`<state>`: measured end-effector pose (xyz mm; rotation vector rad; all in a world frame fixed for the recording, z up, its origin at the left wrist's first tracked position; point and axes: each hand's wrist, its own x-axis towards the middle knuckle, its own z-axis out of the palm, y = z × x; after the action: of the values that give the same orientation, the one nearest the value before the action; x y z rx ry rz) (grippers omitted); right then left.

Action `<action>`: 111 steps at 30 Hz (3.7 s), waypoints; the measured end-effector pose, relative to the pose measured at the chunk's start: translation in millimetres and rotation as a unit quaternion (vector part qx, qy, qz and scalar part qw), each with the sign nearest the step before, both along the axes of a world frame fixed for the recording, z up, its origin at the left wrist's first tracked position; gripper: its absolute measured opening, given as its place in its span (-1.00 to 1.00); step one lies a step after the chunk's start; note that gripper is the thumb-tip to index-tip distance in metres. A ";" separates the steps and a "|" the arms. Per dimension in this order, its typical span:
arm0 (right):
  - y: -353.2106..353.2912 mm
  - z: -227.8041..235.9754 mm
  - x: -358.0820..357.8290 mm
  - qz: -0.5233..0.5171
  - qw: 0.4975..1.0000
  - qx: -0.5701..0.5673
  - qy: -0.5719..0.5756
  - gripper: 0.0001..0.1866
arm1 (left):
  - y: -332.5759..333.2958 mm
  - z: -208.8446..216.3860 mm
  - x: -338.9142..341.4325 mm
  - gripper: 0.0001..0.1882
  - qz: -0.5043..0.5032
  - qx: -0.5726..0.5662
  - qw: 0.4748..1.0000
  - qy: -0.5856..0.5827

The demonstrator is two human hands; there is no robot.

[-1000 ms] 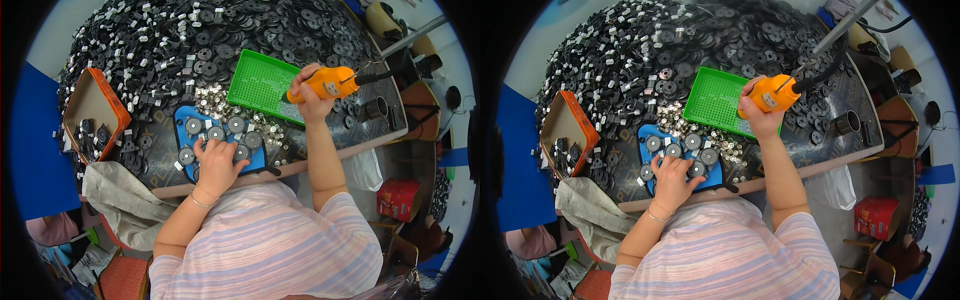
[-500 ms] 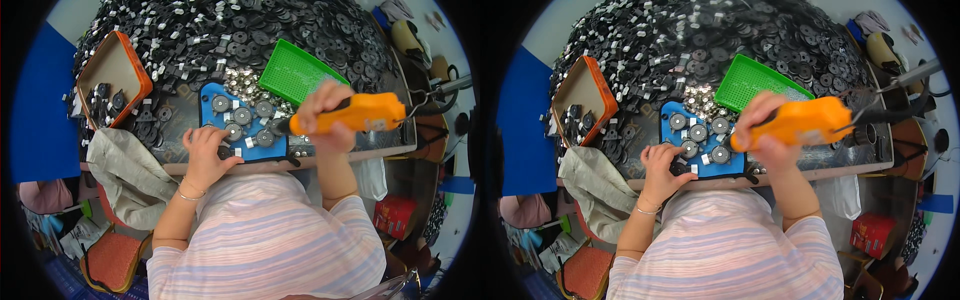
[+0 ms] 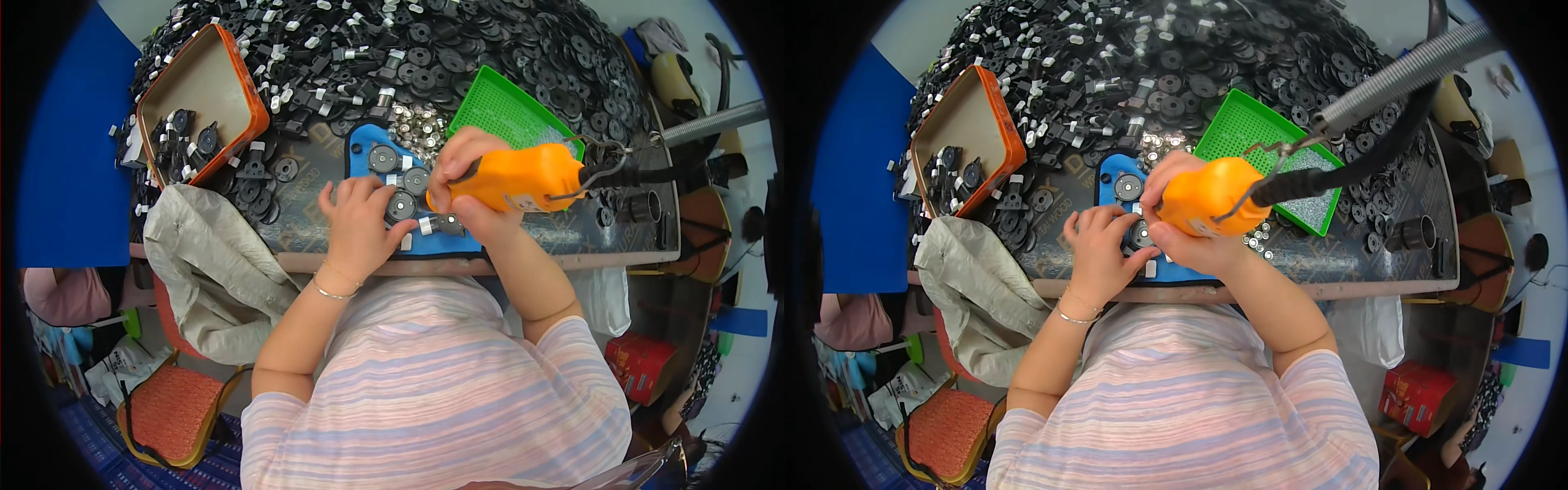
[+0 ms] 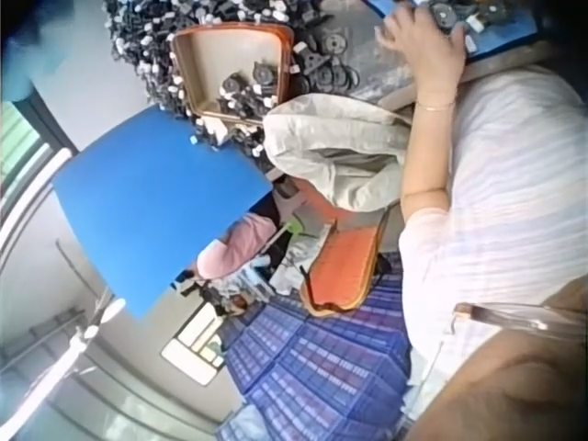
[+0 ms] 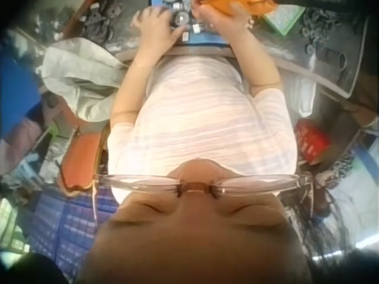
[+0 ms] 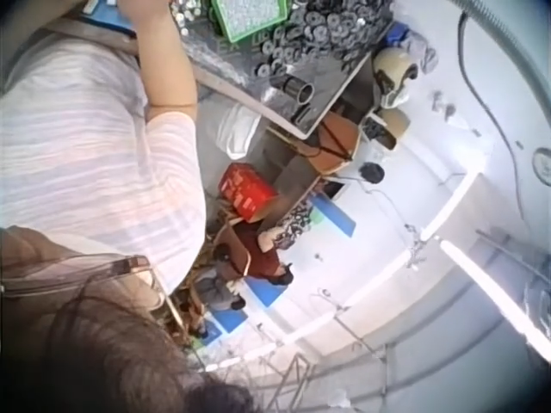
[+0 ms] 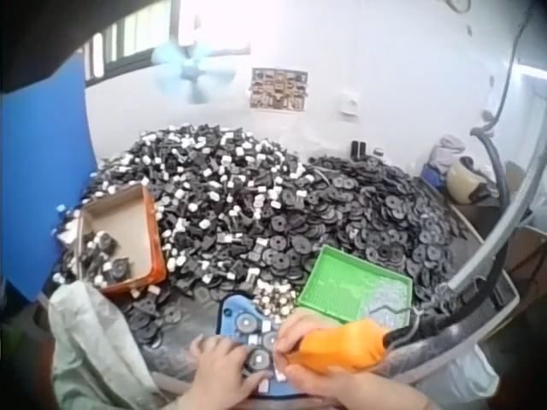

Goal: Assembling small metal and plastic components using an electric screwdriver at a factory workbench.

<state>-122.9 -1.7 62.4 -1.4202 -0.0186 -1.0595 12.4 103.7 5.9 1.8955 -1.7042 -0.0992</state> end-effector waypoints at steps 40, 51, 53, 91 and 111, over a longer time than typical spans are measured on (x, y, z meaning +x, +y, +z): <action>-3.7 16.2 -13.7 0.044 0.996 0.049 -0.060 -0.68 | -12.2 -2.8 -2.1 -0.90 -0.055 -0.071 0.994 0.069; -7.9 2.2 -9.4 0.002 1.000 0.019 0.000 -0.72 | -6.2 5.7 -5.3 -0.53 -0.009 -0.009 1.000 0.014; -7.6 0.2 -6.1 -0.009 1.000 0.027 0.011 -0.72 | -6.0 7.4 -4.7 -0.51 -0.007 0.002 1.000 0.012; -120.1 -5.8 -89.6 -0.322 0.938 0.101 -0.072 -0.71 | -11.1 2.4 11.9 -0.47 -0.088 0.123 0.988 -0.018; -140.0 -12.6 -55.0 -0.316 0.944 0.072 -0.069 -0.75 | -12.4 3.0 -7.4 -0.49 -0.069 0.074 0.995 0.012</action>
<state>-177.9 -141.7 49.8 -1.2383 0.4311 -1.6491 5.0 91.3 9.0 1.8706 -1.8547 -0.3099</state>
